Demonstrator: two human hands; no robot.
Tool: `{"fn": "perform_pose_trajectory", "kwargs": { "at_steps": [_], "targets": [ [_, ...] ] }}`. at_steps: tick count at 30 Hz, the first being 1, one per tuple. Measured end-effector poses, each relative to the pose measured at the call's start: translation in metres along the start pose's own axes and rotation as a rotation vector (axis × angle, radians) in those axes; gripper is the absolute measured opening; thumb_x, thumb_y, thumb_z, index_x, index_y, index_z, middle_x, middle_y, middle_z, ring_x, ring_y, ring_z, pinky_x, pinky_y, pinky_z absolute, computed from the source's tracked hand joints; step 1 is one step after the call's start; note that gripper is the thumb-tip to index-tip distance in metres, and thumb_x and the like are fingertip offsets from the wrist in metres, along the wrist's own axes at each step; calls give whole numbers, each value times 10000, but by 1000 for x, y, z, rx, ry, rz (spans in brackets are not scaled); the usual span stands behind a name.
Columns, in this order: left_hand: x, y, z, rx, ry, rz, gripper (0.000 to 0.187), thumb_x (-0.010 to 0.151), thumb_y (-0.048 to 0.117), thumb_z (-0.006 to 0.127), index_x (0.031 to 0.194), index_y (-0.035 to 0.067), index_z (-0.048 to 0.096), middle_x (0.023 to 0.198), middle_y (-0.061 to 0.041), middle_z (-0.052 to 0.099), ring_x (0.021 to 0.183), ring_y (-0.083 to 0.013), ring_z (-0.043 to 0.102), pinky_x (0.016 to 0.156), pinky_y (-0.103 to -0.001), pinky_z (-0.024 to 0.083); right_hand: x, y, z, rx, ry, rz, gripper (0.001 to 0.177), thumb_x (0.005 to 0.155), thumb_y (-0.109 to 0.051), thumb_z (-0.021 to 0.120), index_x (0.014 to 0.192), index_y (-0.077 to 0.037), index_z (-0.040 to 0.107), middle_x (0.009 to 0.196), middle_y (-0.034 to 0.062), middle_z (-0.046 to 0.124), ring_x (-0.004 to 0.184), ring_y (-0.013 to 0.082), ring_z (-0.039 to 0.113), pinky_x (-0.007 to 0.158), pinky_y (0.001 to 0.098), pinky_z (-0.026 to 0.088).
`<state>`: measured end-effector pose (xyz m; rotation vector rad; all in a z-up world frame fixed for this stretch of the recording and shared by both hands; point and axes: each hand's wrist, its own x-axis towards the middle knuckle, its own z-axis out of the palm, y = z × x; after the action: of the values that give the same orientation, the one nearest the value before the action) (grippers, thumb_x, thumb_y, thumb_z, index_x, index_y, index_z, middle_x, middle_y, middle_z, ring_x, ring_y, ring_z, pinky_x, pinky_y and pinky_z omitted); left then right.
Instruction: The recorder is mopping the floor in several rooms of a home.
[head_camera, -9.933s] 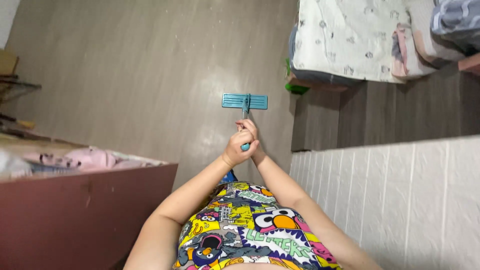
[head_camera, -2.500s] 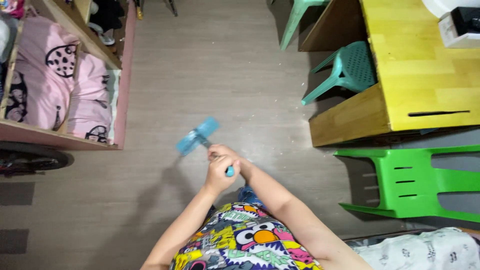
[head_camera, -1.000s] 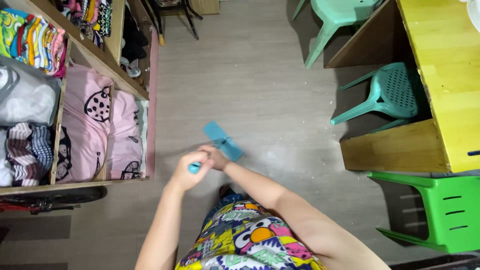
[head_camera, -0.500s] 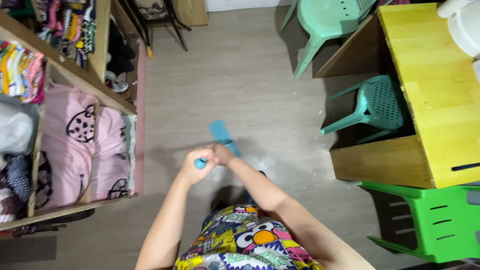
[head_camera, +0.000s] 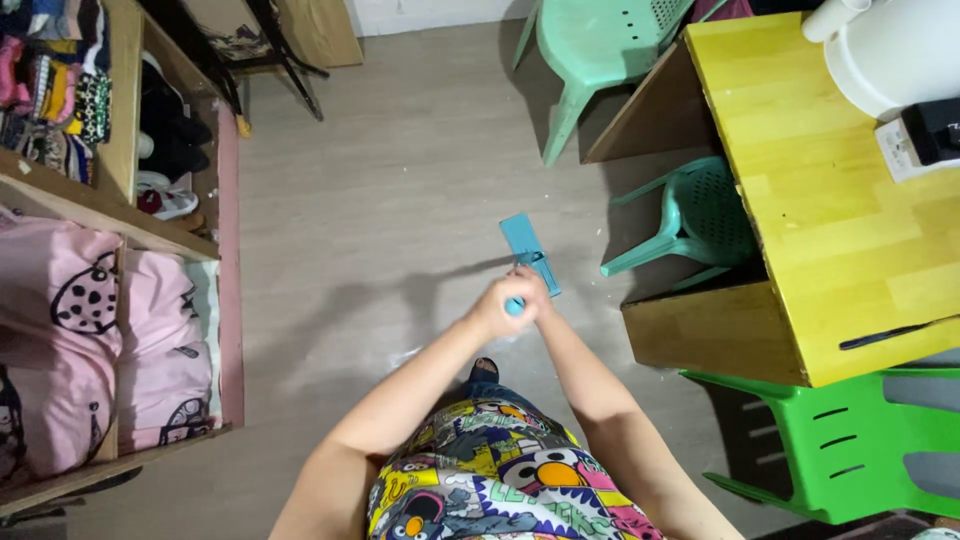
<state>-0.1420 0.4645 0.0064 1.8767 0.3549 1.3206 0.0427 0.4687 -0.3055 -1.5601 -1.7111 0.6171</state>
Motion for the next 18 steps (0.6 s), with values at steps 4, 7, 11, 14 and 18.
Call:
{"fn": "perform_pose_trajectory", "kwargs": {
  "at_steps": [4, 7, 11, 14, 18],
  "targets": [
    [4, -1, -21, -51, -16, -271, 51, 835, -10, 667, 869, 26, 659, 895, -121, 704, 853, -275, 687, 825, -366, 551, 6, -1, 53, 353, 45, -254, 300, 854, -242, 695, 1090, -57, 696, 1204, 139, 680, 1168, 313, 625, 1032, 406, 489],
    [-32, -2, -37, 45, 78, -320, 66, 807, -1, 690, 811, 11, 626, 803, -121, 650, 744, -284, 646, 741, -362, 531, -2, -64, 71, 310, 57, 75, 224, 891, -209, 683, 1023, -34, 638, 1096, 140, 691, 1052, 284, 646, 948, 415, 520],
    [-54, 34, -46, 10, 154, -306, 221, 876, 15, 677, 733, 48, 512, 735, -83, 636, 668, -257, 647, 684, -358, 515, -8, -158, 53, 611, 217, 286, 105, 829, -53, 627, 918, -8, 593, 990, 113, 573, 835, 194, 610, 758, 348, 564],
    [-42, 43, -28, 61, 204, -284, 216, 830, 21, 700, 708, 55, 525, 706, -91, 607, 630, -267, 608, 641, -357, 488, -7, -166, 30, 837, 206, 348, 112, 846, 32, 627, 855, -2, 520, 958, 65, 530, 824, 135, 550, 743, 300, 509],
    [-35, 17, 3, 97, 207, -317, 186, 787, 11, 696, 719, 31, 523, 679, -105, 546, 599, -264, 561, 607, -353, 466, -1, -106, 29, 1391, 332, 469, 58, 919, -15, 569, 900, -65, 545, 877, 43, 513, 817, 137, 566, 820, 299, 519]
  ]
}}
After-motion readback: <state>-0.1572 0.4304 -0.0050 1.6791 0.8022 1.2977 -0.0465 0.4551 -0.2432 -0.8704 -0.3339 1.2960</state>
